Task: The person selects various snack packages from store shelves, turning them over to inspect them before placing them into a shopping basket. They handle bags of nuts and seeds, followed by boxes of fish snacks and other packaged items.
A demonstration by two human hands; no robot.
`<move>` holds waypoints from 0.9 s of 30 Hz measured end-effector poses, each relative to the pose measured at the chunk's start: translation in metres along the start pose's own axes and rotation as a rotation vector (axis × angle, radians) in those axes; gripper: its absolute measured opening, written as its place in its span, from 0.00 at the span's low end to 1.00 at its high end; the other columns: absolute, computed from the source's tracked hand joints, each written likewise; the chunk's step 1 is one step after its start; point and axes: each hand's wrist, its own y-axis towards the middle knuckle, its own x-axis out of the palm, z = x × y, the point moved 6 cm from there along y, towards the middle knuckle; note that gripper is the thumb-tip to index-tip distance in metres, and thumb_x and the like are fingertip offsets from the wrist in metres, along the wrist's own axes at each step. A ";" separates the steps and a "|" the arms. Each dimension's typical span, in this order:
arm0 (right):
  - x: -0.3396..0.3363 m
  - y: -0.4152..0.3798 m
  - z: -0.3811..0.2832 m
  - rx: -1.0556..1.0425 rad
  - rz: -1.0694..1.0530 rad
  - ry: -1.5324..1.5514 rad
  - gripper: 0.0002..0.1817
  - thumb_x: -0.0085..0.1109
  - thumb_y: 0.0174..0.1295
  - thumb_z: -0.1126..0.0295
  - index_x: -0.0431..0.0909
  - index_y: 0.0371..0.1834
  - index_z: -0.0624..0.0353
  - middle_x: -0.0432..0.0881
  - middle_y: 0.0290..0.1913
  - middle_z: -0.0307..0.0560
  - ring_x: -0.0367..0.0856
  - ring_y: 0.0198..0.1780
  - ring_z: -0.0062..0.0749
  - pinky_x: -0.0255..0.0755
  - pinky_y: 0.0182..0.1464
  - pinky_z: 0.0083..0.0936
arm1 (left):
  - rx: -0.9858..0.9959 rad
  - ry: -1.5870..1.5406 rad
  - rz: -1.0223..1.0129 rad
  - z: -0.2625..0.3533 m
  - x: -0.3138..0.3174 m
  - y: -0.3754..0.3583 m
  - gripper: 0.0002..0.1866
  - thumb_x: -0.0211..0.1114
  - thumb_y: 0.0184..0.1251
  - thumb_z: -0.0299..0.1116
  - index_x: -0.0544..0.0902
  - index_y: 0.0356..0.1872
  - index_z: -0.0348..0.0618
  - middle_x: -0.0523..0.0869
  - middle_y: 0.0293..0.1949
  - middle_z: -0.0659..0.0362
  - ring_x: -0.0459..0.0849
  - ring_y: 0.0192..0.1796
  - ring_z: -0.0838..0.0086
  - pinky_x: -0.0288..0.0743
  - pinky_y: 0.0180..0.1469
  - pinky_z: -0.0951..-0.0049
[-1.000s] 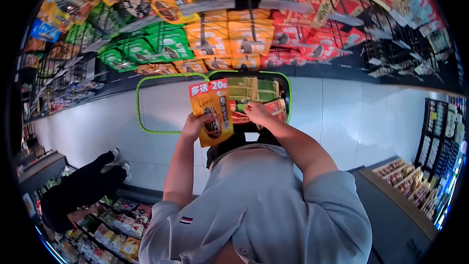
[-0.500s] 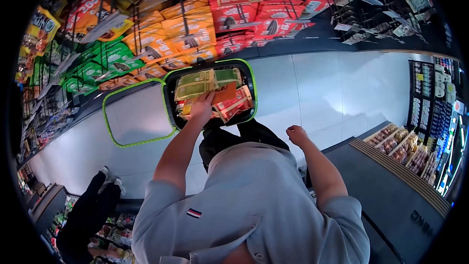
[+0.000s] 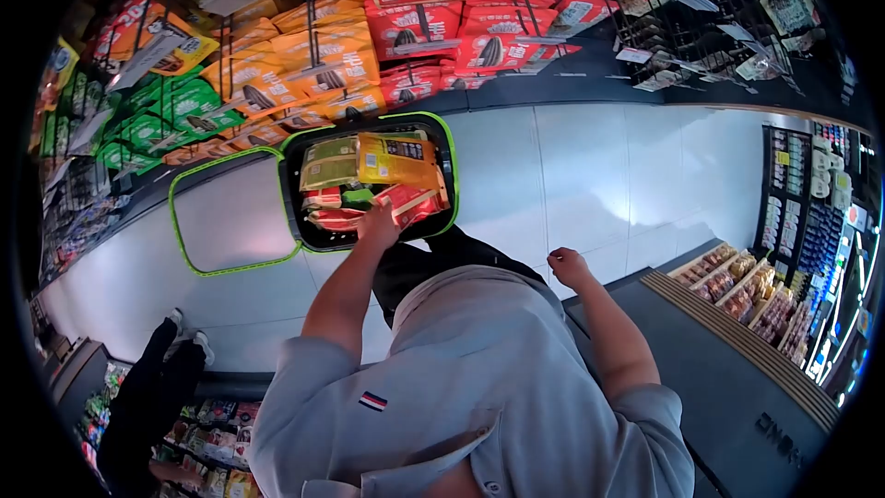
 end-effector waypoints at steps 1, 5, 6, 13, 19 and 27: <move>0.001 0.006 0.001 0.006 0.001 -0.013 0.16 0.56 0.62 0.62 0.80 0.44 0.63 0.84 0.31 0.47 0.84 0.31 0.27 0.76 0.33 0.25 | 0.011 0.009 0.004 -0.007 0.009 -0.009 0.26 0.60 0.61 0.44 0.70 0.59 0.47 0.76 0.56 0.46 0.77 0.58 0.55 0.74 0.55 0.57; 0.001 0.029 -0.035 -0.030 0.009 -0.056 0.17 0.57 0.58 0.57 0.82 0.41 0.59 0.85 0.30 0.50 0.85 0.31 0.34 0.78 0.40 0.32 | -0.172 -0.229 0.031 -0.053 0.029 -0.052 0.30 0.60 0.57 0.45 0.67 0.63 0.53 0.76 0.56 0.46 0.76 0.58 0.53 0.72 0.58 0.54; 0.004 0.039 -0.047 -0.068 0.004 -0.046 0.17 0.56 0.57 0.57 0.83 0.40 0.58 0.85 0.30 0.49 0.85 0.30 0.34 0.78 0.40 0.32 | -0.271 -0.352 -0.046 -0.064 0.023 -0.064 0.32 0.60 0.57 0.45 0.66 0.65 0.52 0.76 0.56 0.46 0.76 0.58 0.52 0.71 0.59 0.55; 0.030 0.070 -0.193 -0.466 0.010 -0.159 0.15 0.55 0.58 0.63 0.81 0.41 0.62 0.84 0.31 0.48 0.84 0.29 0.31 0.77 0.34 0.28 | -0.351 -0.594 0.150 -0.143 -0.008 -0.104 0.31 0.63 0.54 0.46 0.74 0.59 0.43 0.80 0.54 0.45 0.78 0.58 0.55 0.70 0.60 0.61; 0.063 0.046 -0.311 -0.565 -0.056 -0.187 0.16 0.53 0.59 0.59 0.82 0.40 0.59 0.82 0.44 0.54 0.79 0.48 0.51 0.73 0.51 0.37 | -0.373 -0.688 0.214 -0.200 -0.025 -0.116 0.32 0.66 0.52 0.49 0.76 0.57 0.40 0.82 0.51 0.47 0.80 0.55 0.56 0.72 0.59 0.63; 0.101 0.034 -0.315 -0.513 -0.044 -0.257 0.17 0.55 0.59 0.58 0.82 0.40 0.59 0.84 0.41 0.54 0.82 0.46 0.46 0.75 0.49 0.34 | -0.075 -1.083 0.635 -0.302 -0.185 -0.080 0.23 0.66 0.61 0.39 0.78 0.52 0.32 0.85 0.42 0.51 0.81 0.45 0.71 0.74 0.50 0.72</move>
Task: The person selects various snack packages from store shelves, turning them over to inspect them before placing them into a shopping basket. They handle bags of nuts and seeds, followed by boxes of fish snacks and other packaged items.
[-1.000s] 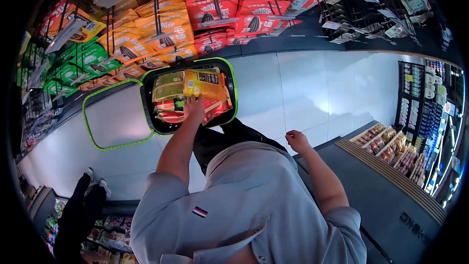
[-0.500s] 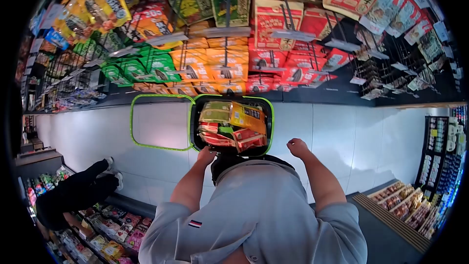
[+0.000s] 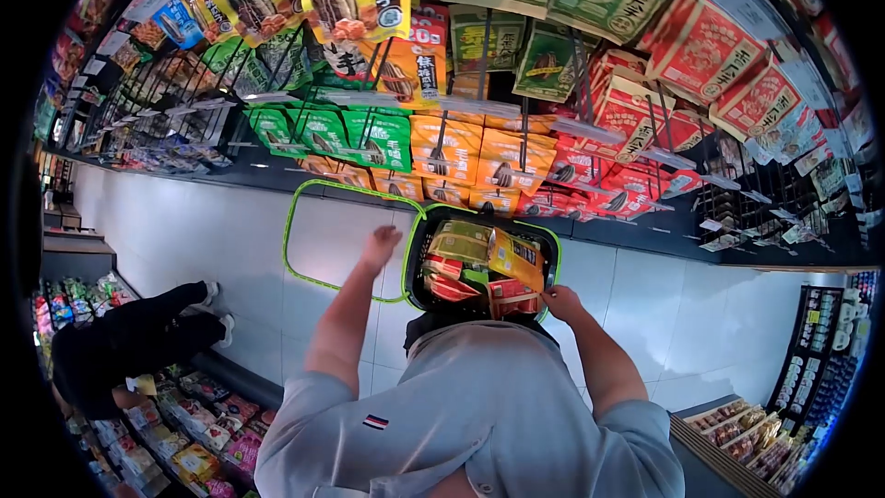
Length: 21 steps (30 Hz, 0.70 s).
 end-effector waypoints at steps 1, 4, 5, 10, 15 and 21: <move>0.004 -0.004 0.007 0.092 -0.014 0.044 0.17 0.55 0.59 0.60 0.81 0.42 0.62 0.83 0.37 0.51 0.83 0.38 0.39 0.76 0.41 0.31 | 0.035 -0.063 0.005 0.034 -0.018 0.015 0.23 0.66 0.63 0.40 0.78 0.51 0.32 0.85 0.42 0.53 0.80 0.44 0.74 0.73 0.49 0.73; 0.012 -0.025 0.015 0.257 -0.002 0.149 0.17 0.57 0.59 0.60 0.80 0.42 0.63 0.84 0.34 0.50 0.84 0.30 0.32 0.78 0.33 0.28 | 0.228 -0.211 0.078 0.121 -0.066 0.062 0.21 0.64 0.65 0.38 0.77 0.52 0.32 0.84 0.40 0.56 0.80 0.43 0.75 0.74 0.47 0.75; 0.014 -0.034 0.018 0.322 0.021 0.208 0.17 0.57 0.59 0.59 0.82 0.40 0.62 0.85 0.34 0.52 0.85 0.29 0.33 0.78 0.34 0.29 | 0.279 -0.246 0.075 0.139 -0.078 0.082 0.21 0.65 0.64 0.38 0.77 0.52 0.33 0.85 0.40 0.55 0.82 0.42 0.75 0.75 0.47 0.74; 0.023 -0.075 0.021 0.462 0.056 0.360 0.15 0.56 0.60 0.63 0.79 0.45 0.61 0.82 0.34 0.45 0.84 0.32 0.30 0.77 0.29 0.28 | 0.468 -0.291 0.185 0.210 -0.138 0.184 0.23 0.66 0.63 0.39 0.75 0.53 0.33 0.84 0.34 0.58 0.80 0.35 0.74 0.75 0.41 0.74; 0.034 -0.137 0.046 0.626 0.080 0.418 0.15 0.55 0.62 0.63 0.76 0.46 0.63 0.82 0.36 0.48 0.84 0.35 0.33 0.79 0.30 0.28 | 0.126 -0.634 0.493 0.219 -0.169 0.265 0.31 0.75 0.52 0.47 0.76 0.52 0.38 0.82 0.39 0.58 0.78 0.35 0.74 0.70 0.38 0.78; 0.016 -0.208 0.026 0.592 0.128 0.211 0.15 0.52 0.57 0.60 0.82 0.34 0.60 0.84 0.35 0.53 0.82 0.39 0.38 0.75 0.42 0.34 | -0.051 -1.205 0.104 0.197 -0.141 0.303 0.20 0.67 0.58 0.58 0.75 0.28 0.52 0.65 0.17 0.70 0.59 0.16 0.83 0.47 0.18 0.77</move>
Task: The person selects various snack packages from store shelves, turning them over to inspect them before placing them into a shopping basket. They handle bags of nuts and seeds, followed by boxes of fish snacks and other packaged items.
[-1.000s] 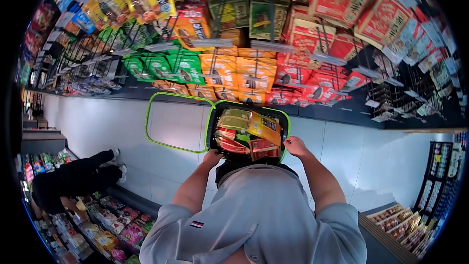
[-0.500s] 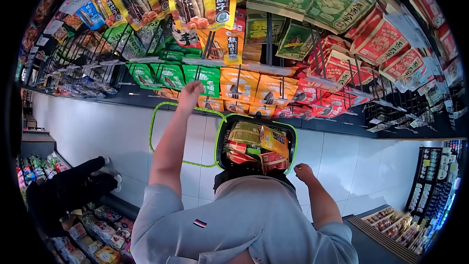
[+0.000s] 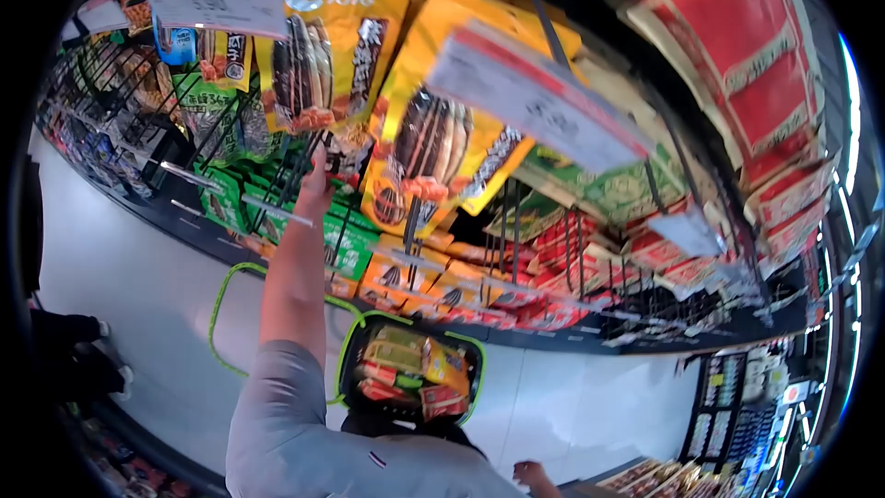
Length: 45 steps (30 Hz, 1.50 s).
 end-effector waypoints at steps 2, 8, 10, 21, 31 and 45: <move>-0.008 -0.010 0.000 -0.162 -0.088 -0.236 0.14 0.50 0.57 0.60 0.81 0.34 0.58 0.82 0.38 0.60 0.81 0.44 0.46 0.73 0.47 0.40 | -0.004 -0.059 0.001 -0.025 -0.009 0.035 0.21 0.62 0.61 0.60 0.78 0.36 0.52 0.76 0.26 0.69 0.68 0.23 0.82 0.52 0.23 0.77; -0.019 -0.007 0.032 -0.365 0.003 -0.393 0.10 0.46 0.56 0.68 0.76 0.27 0.60 0.80 0.32 0.61 0.78 0.36 0.53 0.72 0.41 0.45 | -0.028 -0.321 -0.167 -0.033 0.005 0.040 0.27 0.53 0.67 0.61 0.75 0.56 0.51 0.82 0.48 0.65 0.81 0.46 0.74 0.76 0.49 0.69; -0.021 -0.009 0.034 -0.320 0.007 -0.292 0.10 0.46 0.56 0.69 0.76 0.26 0.62 0.79 0.31 0.59 0.77 0.34 0.52 0.72 0.38 0.42 | -0.041 -0.319 -0.150 -0.030 -0.002 0.029 0.27 0.53 0.68 0.58 0.74 0.57 0.50 0.82 0.50 0.65 0.81 0.48 0.72 0.76 0.49 0.70; -0.022 0.011 -0.033 -0.025 -0.103 -0.347 0.24 0.55 0.59 0.51 0.82 0.49 0.58 0.83 0.47 0.54 0.80 0.52 0.38 0.72 0.56 0.27 | -0.085 -0.612 -0.326 -0.002 -0.016 -0.042 0.25 0.61 0.67 0.48 0.75 0.55 0.37 0.82 0.50 0.50 0.82 0.51 0.60 0.77 0.55 0.56; -0.016 0.014 -0.070 0.014 -0.120 -0.013 0.16 0.56 0.63 0.63 0.77 0.48 0.62 0.83 0.36 0.45 0.84 0.36 0.30 0.79 0.35 0.26 | -0.031 -0.658 -0.199 -0.010 -0.045 -0.122 0.24 0.59 0.68 0.44 0.71 0.59 0.41 0.79 0.55 0.52 0.78 0.57 0.58 0.69 0.62 0.52; -0.002 0.072 -0.047 -0.062 -0.151 -0.013 0.13 0.56 0.63 0.63 0.78 0.46 0.59 0.83 0.36 0.43 0.83 0.34 0.29 0.78 0.32 0.27 | 0.095 -0.761 -0.165 -0.019 -0.072 -0.276 0.27 0.56 0.69 0.41 0.64 0.66 0.41 0.73 0.63 0.52 0.72 0.64 0.57 0.62 0.67 0.51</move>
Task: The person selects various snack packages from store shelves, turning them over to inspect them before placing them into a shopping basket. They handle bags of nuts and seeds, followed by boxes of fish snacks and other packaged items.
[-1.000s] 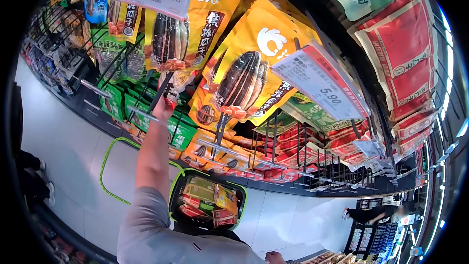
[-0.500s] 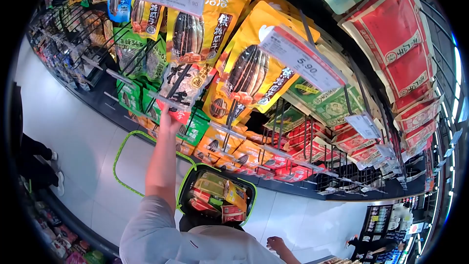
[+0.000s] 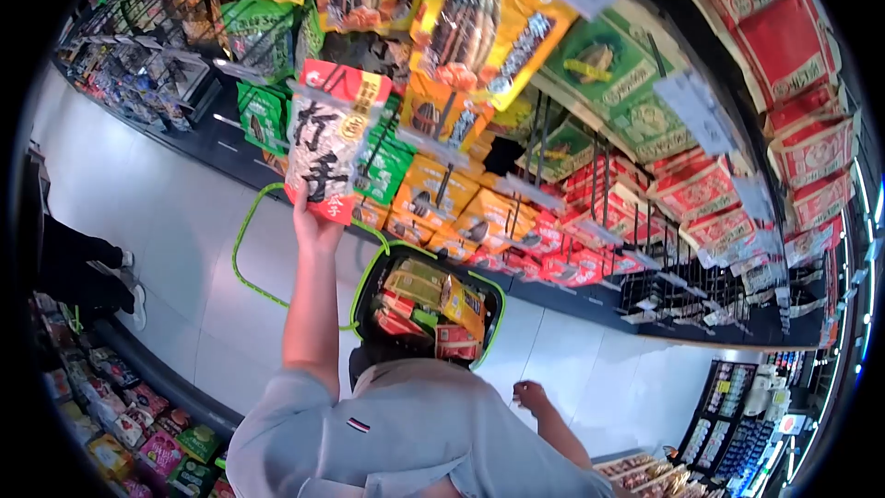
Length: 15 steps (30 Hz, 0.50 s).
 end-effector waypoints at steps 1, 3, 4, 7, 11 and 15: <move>-0.003 0.011 0.007 -0.002 0.001 0.052 0.13 0.56 0.63 0.63 0.78 0.45 0.58 0.83 0.35 0.43 0.83 0.34 0.29 0.78 0.31 0.27 | -0.003 0.002 -0.013 -0.001 -0.002 -0.008 0.27 0.53 0.71 0.41 0.64 0.66 0.41 0.72 0.63 0.53 0.71 0.64 0.57 0.62 0.67 0.52; -0.011 0.037 0.025 -0.091 0.010 0.051 0.13 0.56 0.63 0.63 0.78 0.44 0.59 0.82 0.34 0.43 0.83 0.34 0.29 0.76 0.30 0.27 | 0.055 0.027 -0.022 -0.001 0.001 -0.031 0.26 0.52 0.71 0.42 0.64 0.66 0.41 0.72 0.63 0.53 0.71 0.64 0.58 0.63 0.66 0.53; -0.017 0.032 0.019 -0.067 0.016 0.022 0.13 0.55 0.63 0.63 0.78 0.44 0.60 0.82 0.34 0.44 0.82 0.33 0.29 0.76 0.30 0.27 | 0.086 0.040 0.005 -0.001 0.001 -0.046 0.26 0.52 0.71 0.42 0.65 0.66 0.42 0.73 0.63 0.53 0.71 0.64 0.58 0.64 0.66 0.54; -0.026 0.035 0.019 -0.043 -0.004 0.069 0.15 0.55 0.64 0.62 0.78 0.47 0.60 0.82 0.36 0.44 0.82 0.34 0.29 0.76 0.31 0.26 | 0.092 0.073 0.068 0.001 -0.025 -0.075 0.23 0.56 0.69 0.43 0.70 0.63 0.50 0.76 0.61 0.60 0.75 0.61 0.65 0.70 0.59 0.59; -0.033 0.021 0.012 -0.017 -0.051 0.064 0.16 0.53 0.65 0.62 0.77 0.50 0.60 0.82 0.39 0.44 0.82 0.37 0.28 0.76 0.34 0.25 | 0.107 0.048 0.091 0.010 -0.060 -0.107 0.27 0.56 0.68 0.42 0.65 0.66 0.46 0.74 0.62 0.55 0.73 0.61 0.61 0.66 0.63 0.54; -0.041 0.025 0.023 -0.020 -0.055 0.058 0.16 0.53 0.65 0.63 0.76 0.50 0.61 0.82 0.39 0.45 0.82 0.37 0.28 0.76 0.35 0.25 | 0.106 0.289 0.180 -0.005 -0.082 -0.145 0.30 0.57 0.65 0.42 0.62 0.67 0.45 0.73 0.63 0.54 0.71 0.63 0.58 0.65 0.64 0.52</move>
